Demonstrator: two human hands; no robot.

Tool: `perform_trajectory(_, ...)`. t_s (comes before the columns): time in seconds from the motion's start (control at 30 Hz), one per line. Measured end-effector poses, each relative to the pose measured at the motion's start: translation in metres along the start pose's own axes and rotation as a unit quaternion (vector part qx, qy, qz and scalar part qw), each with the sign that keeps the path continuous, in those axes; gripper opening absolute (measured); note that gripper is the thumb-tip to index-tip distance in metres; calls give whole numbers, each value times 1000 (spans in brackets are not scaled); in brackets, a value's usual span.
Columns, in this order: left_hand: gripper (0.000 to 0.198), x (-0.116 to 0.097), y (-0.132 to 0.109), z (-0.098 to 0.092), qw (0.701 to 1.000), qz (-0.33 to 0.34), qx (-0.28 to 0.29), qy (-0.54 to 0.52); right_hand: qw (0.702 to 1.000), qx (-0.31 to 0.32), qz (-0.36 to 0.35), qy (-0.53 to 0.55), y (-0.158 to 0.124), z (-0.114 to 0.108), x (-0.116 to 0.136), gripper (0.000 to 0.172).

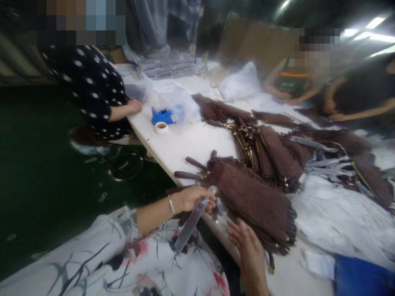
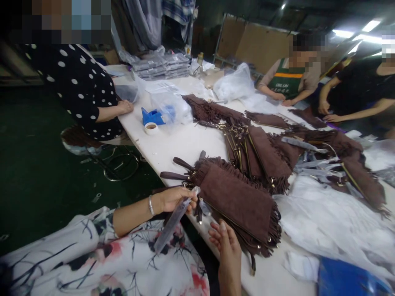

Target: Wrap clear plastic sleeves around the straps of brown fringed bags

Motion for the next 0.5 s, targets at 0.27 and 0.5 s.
perform_trajectory(0.27,23,-3,-52,23,971,-34,123,200,975,45,62,211,-3,12,2,52)
perform_trajectory(0.5,40,40,-78,7,943,-50,144,296,981,-28,7,194,-7,11,-9,44)
Point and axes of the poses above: each hand's wrist, its own y-axis towards the middle knuckle, its own z-axis out of the palm, x = y × z, the point moved 6 cm from there along y, towards the middle knuckle, and after that the axes turned 11 degrees about z, right-handed, at the moved point
